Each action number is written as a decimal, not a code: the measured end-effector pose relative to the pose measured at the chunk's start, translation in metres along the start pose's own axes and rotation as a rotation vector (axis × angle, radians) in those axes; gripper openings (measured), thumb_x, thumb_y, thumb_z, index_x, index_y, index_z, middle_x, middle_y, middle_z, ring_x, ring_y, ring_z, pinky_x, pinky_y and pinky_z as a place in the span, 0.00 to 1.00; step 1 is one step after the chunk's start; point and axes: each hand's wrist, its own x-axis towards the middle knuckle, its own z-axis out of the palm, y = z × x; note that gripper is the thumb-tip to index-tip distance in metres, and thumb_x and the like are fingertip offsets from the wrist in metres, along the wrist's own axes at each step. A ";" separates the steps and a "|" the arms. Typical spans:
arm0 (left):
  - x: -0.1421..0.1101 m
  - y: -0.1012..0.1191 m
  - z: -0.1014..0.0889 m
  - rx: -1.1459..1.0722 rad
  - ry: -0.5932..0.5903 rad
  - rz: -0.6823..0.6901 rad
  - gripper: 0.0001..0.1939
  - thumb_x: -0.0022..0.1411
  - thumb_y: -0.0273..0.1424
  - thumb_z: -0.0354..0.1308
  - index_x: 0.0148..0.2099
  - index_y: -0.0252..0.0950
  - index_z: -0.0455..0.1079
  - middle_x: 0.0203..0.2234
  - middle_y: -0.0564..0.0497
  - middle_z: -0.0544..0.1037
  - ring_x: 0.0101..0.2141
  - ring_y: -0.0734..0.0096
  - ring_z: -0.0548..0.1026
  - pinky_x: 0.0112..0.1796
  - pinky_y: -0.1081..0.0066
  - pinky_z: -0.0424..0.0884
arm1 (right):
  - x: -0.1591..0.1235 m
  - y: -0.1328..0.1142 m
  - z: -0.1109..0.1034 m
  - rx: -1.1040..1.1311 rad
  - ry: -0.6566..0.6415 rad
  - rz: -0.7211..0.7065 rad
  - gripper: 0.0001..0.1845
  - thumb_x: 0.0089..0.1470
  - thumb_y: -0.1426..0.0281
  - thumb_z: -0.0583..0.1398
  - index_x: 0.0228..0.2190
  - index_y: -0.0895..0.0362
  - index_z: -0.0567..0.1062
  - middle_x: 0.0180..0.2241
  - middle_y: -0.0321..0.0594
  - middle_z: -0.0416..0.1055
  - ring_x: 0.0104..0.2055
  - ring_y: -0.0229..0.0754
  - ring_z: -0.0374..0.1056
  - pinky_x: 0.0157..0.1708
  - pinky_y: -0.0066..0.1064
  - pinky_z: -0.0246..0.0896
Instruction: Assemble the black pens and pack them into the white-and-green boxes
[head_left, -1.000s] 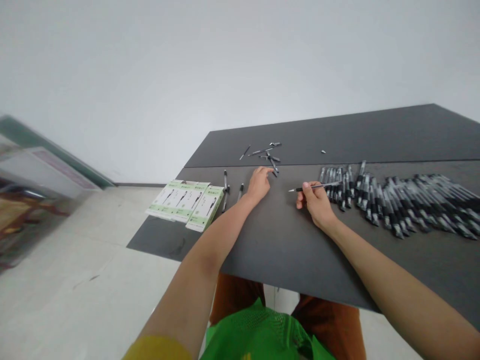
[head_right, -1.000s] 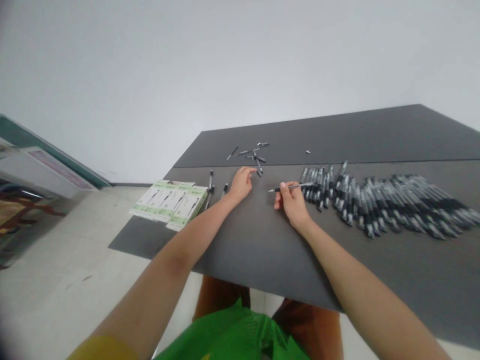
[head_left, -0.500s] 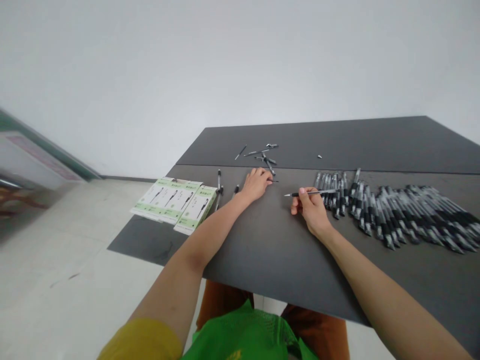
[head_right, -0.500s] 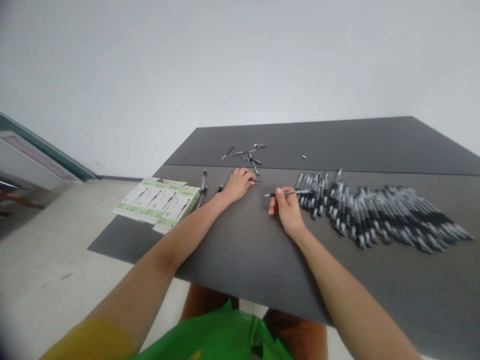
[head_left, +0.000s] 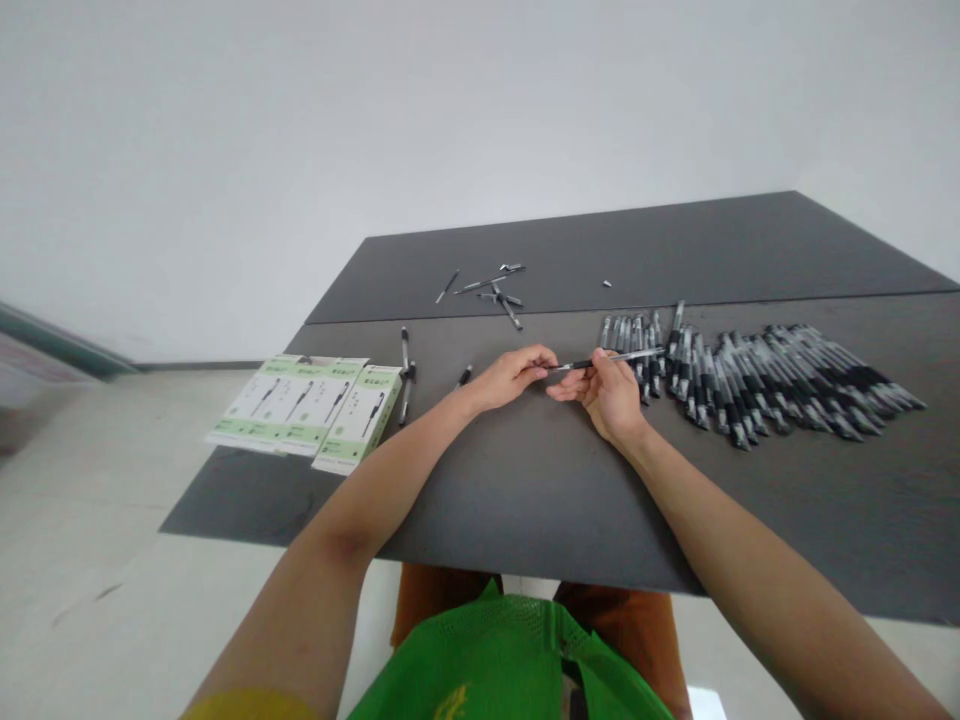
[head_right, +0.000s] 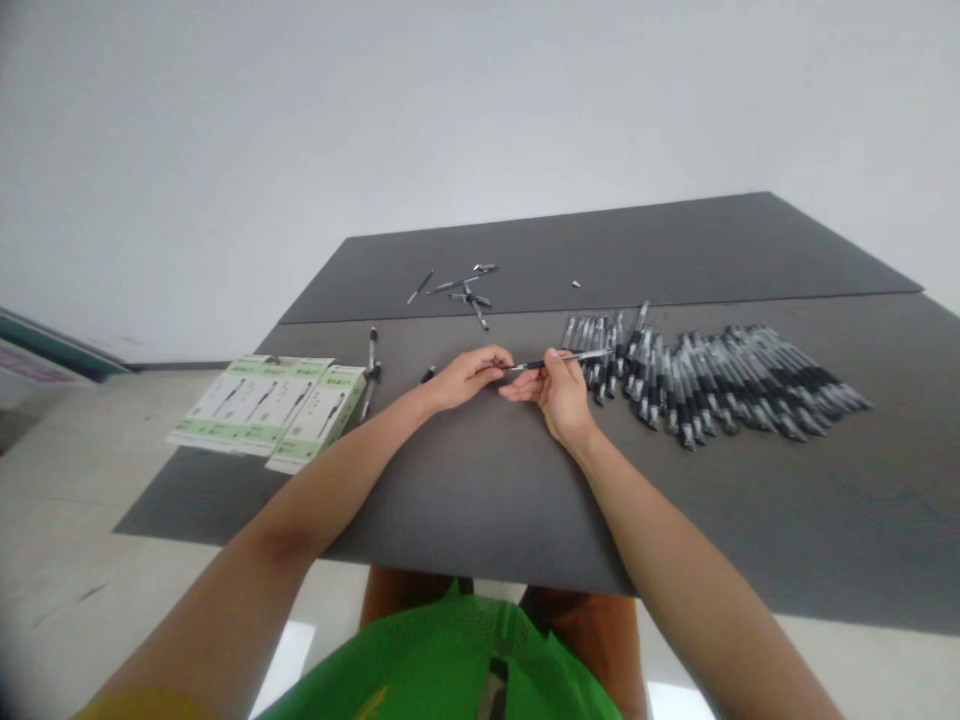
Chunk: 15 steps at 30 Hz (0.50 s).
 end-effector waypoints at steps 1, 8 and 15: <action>0.000 -0.002 0.001 -0.040 -0.003 -0.012 0.09 0.66 0.34 0.51 0.44 0.34 0.67 0.39 0.47 0.74 0.41 0.70 0.72 0.46 0.68 0.67 | 0.000 0.000 0.000 -0.004 0.001 -0.007 0.28 0.46 0.45 0.61 0.32 0.51 0.57 0.19 0.31 0.73 0.22 0.47 0.75 0.23 0.37 0.72; 0.002 -0.007 0.002 -0.172 -0.086 -0.026 0.14 0.65 0.39 0.54 0.44 0.33 0.67 0.37 0.48 0.73 0.38 0.71 0.70 0.44 0.68 0.67 | -0.002 -0.002 -0.002 -0.045 0.012 -0.014 0.25 0.47 0.47 0.61 0.32 0.51 0.57 0.19 0.32 0.73 0.23 0.47 0.75 0.24 0.38 0.73; 0.003 -0.008 -0.001 -0.123 -0.117 -0.015 0.12 0.66 0.37 0.52 0.45 0.33 0.66 0.37 0.49 0.72 0.39 0.71 0.69 0.45 0.68 0.66 | -0.005 -0.003 -0.005 -0.087 0.020 -0.018 0.26 0.46 0.47 0.61 0.32 0.50 0.56 0.19 0.30 0.73 0.21 0.47 0.74 0.24 0.39 0.73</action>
